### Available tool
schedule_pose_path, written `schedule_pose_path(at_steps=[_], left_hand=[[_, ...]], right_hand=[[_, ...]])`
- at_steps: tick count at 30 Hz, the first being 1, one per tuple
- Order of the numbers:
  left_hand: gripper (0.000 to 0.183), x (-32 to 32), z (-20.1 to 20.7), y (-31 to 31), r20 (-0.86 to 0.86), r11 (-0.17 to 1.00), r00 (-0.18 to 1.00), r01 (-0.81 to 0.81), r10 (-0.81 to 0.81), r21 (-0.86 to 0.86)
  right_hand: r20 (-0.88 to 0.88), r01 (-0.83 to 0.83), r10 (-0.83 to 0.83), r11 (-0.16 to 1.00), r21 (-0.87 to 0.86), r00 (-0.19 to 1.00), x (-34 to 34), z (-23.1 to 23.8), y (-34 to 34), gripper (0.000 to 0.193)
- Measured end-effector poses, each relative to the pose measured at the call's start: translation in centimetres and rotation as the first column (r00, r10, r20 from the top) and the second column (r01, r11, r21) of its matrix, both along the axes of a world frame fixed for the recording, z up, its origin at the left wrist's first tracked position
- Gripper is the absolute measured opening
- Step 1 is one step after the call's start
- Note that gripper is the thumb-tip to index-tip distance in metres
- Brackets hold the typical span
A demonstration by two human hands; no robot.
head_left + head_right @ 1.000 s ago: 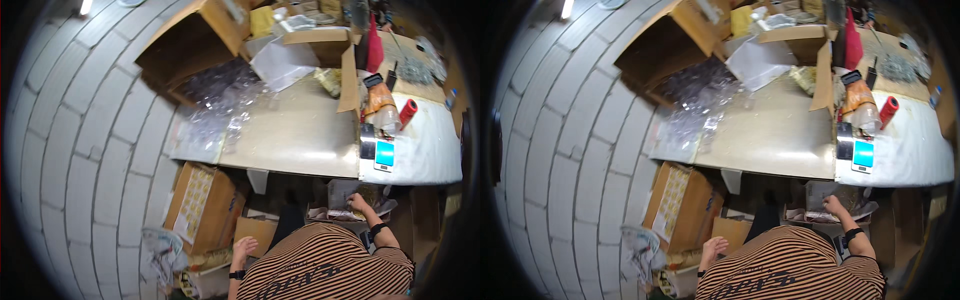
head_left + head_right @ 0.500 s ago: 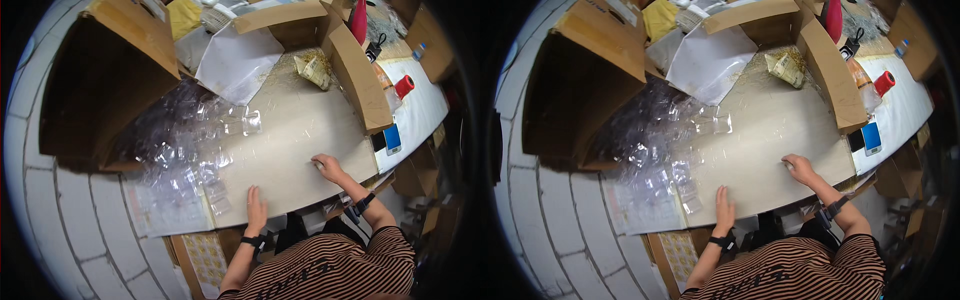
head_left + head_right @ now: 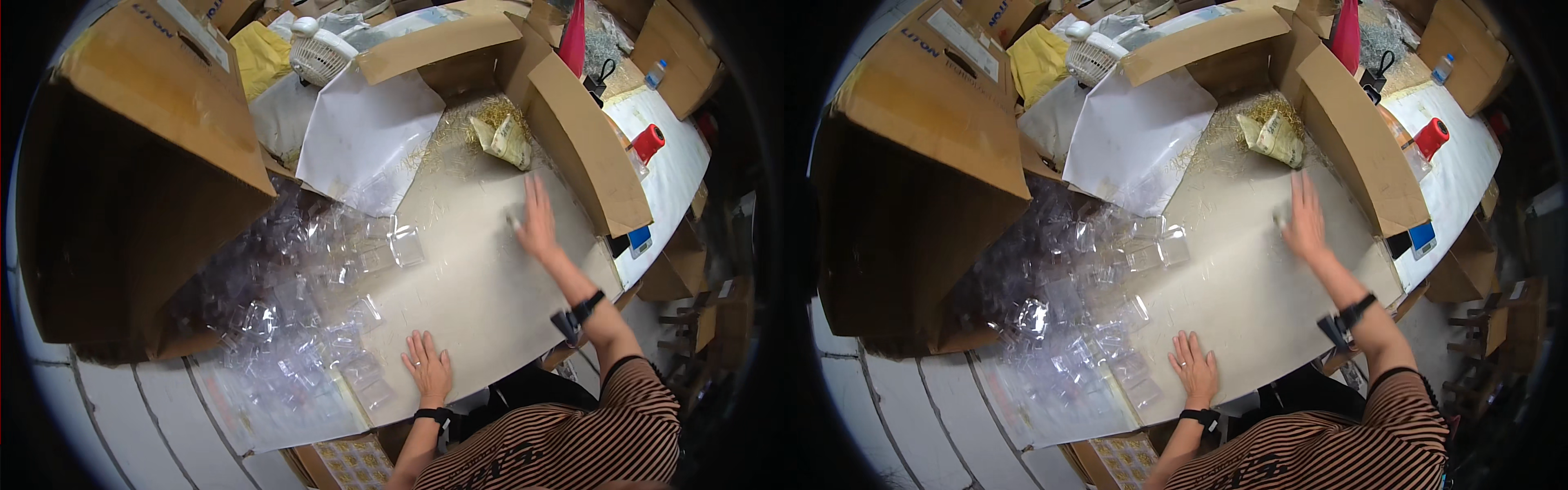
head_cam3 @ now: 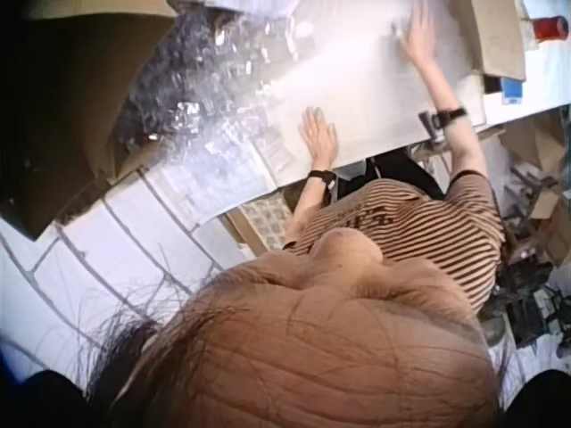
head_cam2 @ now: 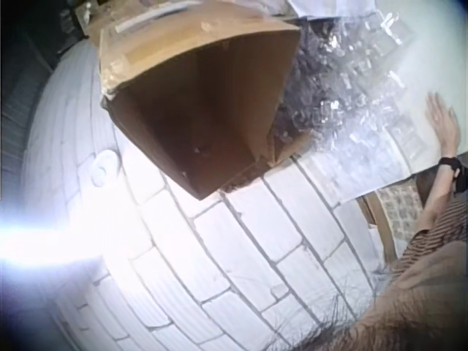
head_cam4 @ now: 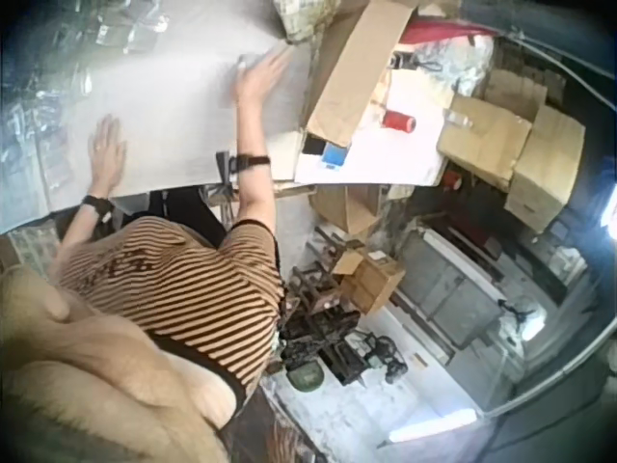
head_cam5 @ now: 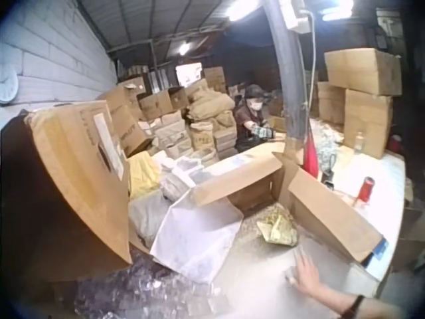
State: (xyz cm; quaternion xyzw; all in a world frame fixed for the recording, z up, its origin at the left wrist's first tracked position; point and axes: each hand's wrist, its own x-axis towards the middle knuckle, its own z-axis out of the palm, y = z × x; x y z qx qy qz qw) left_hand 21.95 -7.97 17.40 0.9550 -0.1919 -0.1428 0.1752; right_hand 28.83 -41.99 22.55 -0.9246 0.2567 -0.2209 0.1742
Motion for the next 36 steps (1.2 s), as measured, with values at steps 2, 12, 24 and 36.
schedule_pose_path(at_steps=[2,12,24,36], left_hand=[[0.063,0.2,-0.1,-0.1,0.013,1.0,1.0,-0.001,0.001,0.004],[0.059,0.2,0.1,-0.7,0.027,1.0,0.999,-0.022,0.023,-0.017],[0.06,-0.2,-0.3,-0.4,0.073,1.0,0.997,-0.015,0.016,-0.02],[0.062,-0.3,-0.3,-1.0,0.092,1.0,0.996,-0.023,0.022,0.015]], right_hand=[[-0.058,0.067,-0.077,0.986,-0.15,0.995,5.8,0.6,-3.5,0.084],[-0.179,-0.142,0.091,0.945,-0.296,0.98,12.6,-4.0,-7.7,0.062],[-0.42,-0.698,0.653,0.713,0.062,0.63,-6.4,3.3,1.3,0.073],[-0.183,0.187,0.048,-0.373,0.909,0.982,-4.3,-4.3,0.4,0.036]])
